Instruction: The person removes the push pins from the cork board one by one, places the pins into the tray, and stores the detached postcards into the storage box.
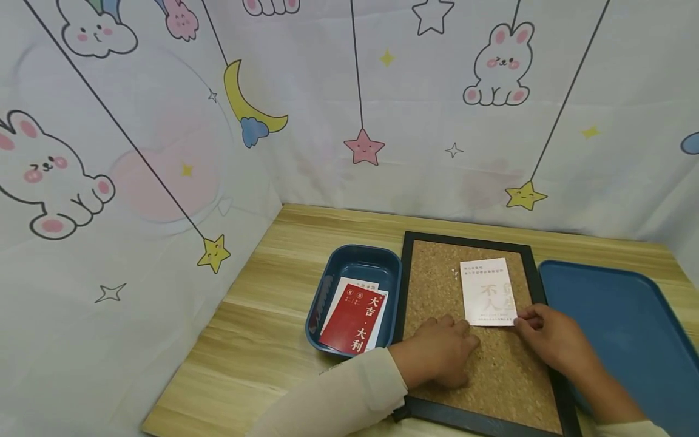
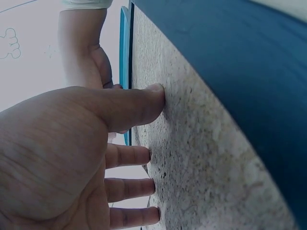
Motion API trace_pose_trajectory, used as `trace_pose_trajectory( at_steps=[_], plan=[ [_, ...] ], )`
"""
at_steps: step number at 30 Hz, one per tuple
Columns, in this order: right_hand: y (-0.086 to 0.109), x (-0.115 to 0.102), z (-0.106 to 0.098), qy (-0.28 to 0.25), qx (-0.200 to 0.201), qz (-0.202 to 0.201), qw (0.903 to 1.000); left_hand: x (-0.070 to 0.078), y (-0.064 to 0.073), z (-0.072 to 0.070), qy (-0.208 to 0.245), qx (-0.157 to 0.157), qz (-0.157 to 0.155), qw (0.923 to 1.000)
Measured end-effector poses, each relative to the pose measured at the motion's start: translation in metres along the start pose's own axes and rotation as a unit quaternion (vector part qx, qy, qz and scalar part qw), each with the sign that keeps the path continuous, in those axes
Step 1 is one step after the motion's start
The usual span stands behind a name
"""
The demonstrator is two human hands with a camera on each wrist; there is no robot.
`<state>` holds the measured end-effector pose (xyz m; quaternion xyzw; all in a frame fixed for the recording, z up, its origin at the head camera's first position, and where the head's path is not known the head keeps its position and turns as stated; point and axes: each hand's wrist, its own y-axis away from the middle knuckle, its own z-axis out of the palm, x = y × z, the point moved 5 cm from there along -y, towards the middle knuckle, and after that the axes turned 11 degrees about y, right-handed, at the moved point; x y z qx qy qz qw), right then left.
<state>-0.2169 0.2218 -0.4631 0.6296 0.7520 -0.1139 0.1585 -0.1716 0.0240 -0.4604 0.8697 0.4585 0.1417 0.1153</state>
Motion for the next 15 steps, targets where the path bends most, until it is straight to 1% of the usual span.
trace_pose_trajectory(
  at_steps=[7, 12, 15],
  plan=[
    [0.0011, 0.0012, 0.0008, -0.032, 0.015, 0.028, 0.999, -0.0003, -0.0002, 0.0001, 0.0, 0.005, 0.002, 1.0],
    [0.0009, 0.0043, 0.0056, -0.082, -0.011, 0.054, 0.9951, 0.0001, 0.0003, -0.0004, 0.0, 0.006, 0.001, 1.0],
    [0.0008, 0.0053, 0.0076, -0.098, -0.023, 0.063, 0.993, 0.0001, 0.0005, -0.0004, 0.0, 0.006, 0.0, 1.0]
  ],
)
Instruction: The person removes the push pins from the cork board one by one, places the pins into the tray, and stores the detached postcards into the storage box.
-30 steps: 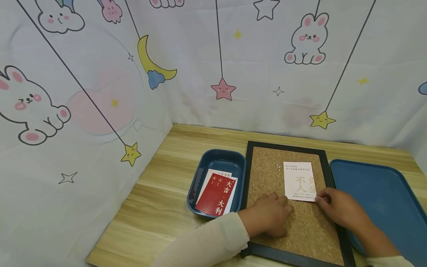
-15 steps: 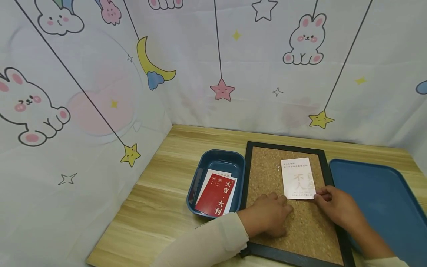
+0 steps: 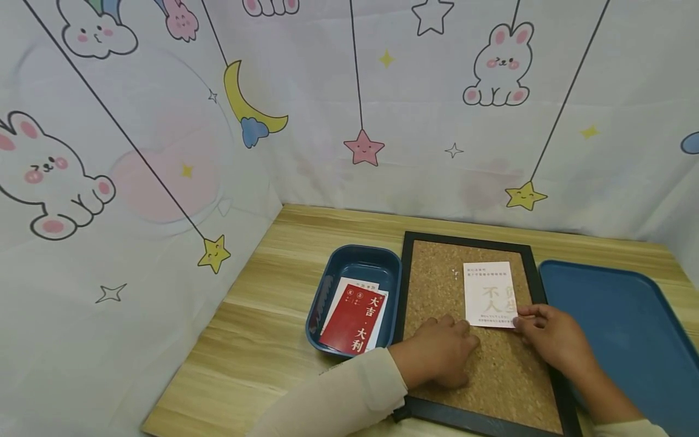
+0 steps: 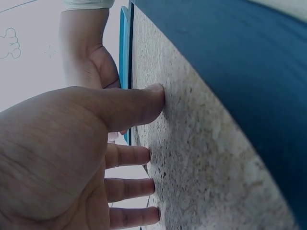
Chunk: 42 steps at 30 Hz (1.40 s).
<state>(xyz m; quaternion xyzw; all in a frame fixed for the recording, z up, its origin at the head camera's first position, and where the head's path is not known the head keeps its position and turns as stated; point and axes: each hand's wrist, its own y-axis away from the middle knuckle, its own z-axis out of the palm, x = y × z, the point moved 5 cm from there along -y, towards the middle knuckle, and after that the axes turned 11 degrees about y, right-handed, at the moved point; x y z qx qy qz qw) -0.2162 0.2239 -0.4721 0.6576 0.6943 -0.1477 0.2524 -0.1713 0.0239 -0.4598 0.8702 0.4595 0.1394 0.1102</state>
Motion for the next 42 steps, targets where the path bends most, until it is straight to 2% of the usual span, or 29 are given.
trace_pose_trajectory(
  at_steps=[9, 16, 22, 30, 37, 42],
  plan=[
    [0.003, 0.002, 0.002, -0.051, -0.019, 0.025, 0.9982, 0.002, 0.002, 0.001, -0.016, -0.007, -0.001, 0.9998],
    [0.004, 0.003, 0.004, -0.094, -0.026, 0.036, 0.9946, 0.0, 0.005, -0.002, -0.006, -0.003, 0.007, 1.0],
    [0.005, 0.003, 0.005, -0.118, -0.018, 0.045, 0.9919, -0.003, 0.009, -0.01, -0.004, 0.024, 0.019, 0.9995],
    [0.007, 0.003, 0.006, -0.15, -0.005, 0.053, 0.9873, -0.012, 0.016, -0.022, 0.026, 0.05, 0.023, 0.9982],
    [0.01, -0.001, 0.004, -0.17, 0.001, 0.042, 0.9846, -0.02, 0.026, -0.03, 0.01, 0.074, 0.033, 0.9966],
    [0.01, -0.004, 0.004, -0.183, -0.001, 0.029, 0.9827, -0.027, 0.035, -0.036, 0.023, 0.089, 0.029, 0.9953]
  ],
)
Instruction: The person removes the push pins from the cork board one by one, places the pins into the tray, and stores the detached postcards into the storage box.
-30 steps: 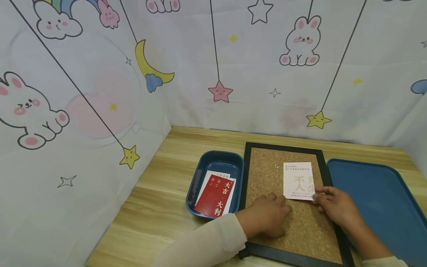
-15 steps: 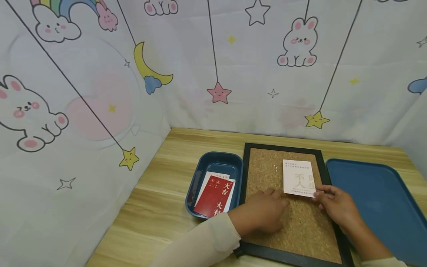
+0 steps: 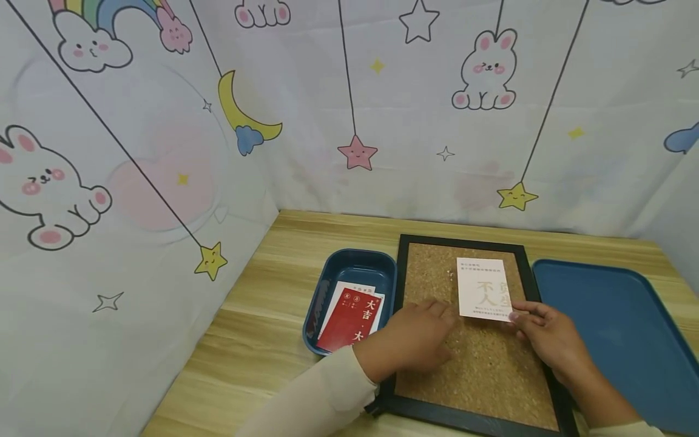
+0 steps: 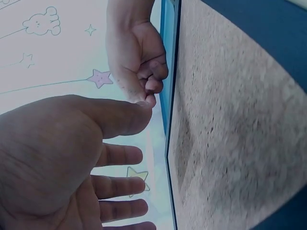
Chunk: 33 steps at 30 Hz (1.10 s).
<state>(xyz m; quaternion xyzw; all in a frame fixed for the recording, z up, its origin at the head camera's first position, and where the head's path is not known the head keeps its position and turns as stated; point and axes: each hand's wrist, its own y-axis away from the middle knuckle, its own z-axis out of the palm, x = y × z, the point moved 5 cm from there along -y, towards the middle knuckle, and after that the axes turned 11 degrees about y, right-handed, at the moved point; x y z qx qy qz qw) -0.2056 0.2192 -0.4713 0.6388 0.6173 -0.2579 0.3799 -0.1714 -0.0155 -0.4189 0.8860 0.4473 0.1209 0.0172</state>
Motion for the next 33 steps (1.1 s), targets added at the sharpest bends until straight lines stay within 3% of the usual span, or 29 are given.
trace_pose_trajectory(
  at_steps=[14, 21, 33],
  plan=[
    [0.003, -0.004, 0.006, -0.021, -0.013, -0.008, 0.9997, -0.022, 0.011, -0.011, 0.027, 0.029, -0.024, 0.9989],
    [0.003, -0.006, 0.008, -0.04, -0.015, -0.011, 0.999, -0.036, 0.017, -0.017, 0.019, 0.045, -0.038, 0.9981],
    [0.004, -0.011, 0.013, -0.047, -0.017, -0.021, 0.9985, -0.057, 0.034, -0.023, 0.057, 0.044, -0.063, 0.9955]
  ],
)
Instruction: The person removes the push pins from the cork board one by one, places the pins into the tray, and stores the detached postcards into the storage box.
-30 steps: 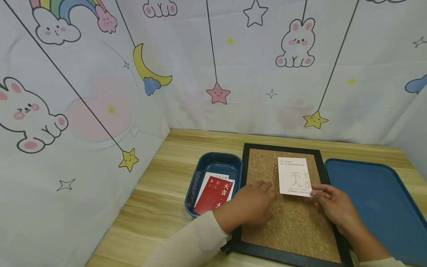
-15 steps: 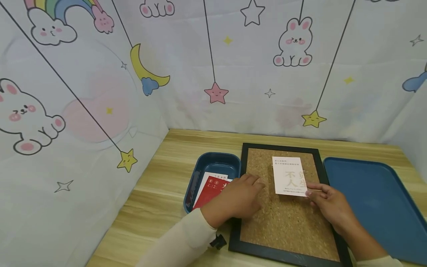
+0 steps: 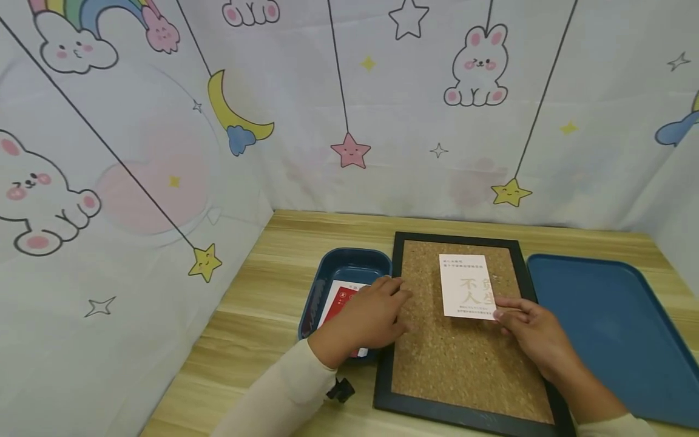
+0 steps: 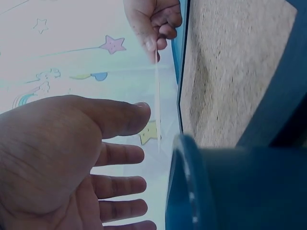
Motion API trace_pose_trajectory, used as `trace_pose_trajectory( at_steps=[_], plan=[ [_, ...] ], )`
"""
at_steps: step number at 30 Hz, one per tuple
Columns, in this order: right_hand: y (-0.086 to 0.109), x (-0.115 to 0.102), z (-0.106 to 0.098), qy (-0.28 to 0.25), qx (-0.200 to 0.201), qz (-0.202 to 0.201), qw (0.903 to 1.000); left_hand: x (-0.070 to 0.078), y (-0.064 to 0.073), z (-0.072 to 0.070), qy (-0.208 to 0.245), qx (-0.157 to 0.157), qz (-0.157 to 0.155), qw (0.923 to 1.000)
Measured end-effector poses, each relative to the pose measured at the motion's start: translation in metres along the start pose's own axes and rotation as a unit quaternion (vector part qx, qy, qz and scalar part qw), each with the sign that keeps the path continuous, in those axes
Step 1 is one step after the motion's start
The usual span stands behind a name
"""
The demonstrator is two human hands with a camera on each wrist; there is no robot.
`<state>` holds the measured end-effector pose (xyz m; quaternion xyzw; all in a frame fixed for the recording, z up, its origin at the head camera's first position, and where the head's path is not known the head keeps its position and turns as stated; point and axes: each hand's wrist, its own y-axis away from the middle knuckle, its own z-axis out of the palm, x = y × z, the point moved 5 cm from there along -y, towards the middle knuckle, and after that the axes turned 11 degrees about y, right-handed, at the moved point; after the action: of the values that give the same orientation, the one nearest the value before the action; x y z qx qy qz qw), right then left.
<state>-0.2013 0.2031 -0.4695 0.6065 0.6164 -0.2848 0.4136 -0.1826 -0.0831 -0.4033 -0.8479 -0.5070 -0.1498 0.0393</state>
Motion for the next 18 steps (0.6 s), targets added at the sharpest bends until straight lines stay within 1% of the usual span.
trace_pose_trajectory(
  at_steps=[5, 9, 12, 18],
  plan=[
    [0.0, -0.002, 0.004, -0.003, -0.01, 0.005, 0.9999, -0.016, 0.008, -0.004, 0.011, -0.002, -0.018, 0.9998],
    [0.0, -0.003, 0.005, -0.008, -0.011, 0.007, 0.9999, -0.027, 0.014, -0.007, 0.01, 0.001, -0.027, 0.9996],
    [0.0, -0.003, 0.005, -0.009, -0.011, 0.009, 0.9998, -0.034, 0.018, -0.01, 0.015, 0.01, -0.028, 0.9995],
    [-0.001, -0.002, 0.006, -0.016, -0.007, 0.011, 0.9998, -0.045, 0.023, -0.014, 0.023, 0.024, -0.04, 0.9986]
  ],
)
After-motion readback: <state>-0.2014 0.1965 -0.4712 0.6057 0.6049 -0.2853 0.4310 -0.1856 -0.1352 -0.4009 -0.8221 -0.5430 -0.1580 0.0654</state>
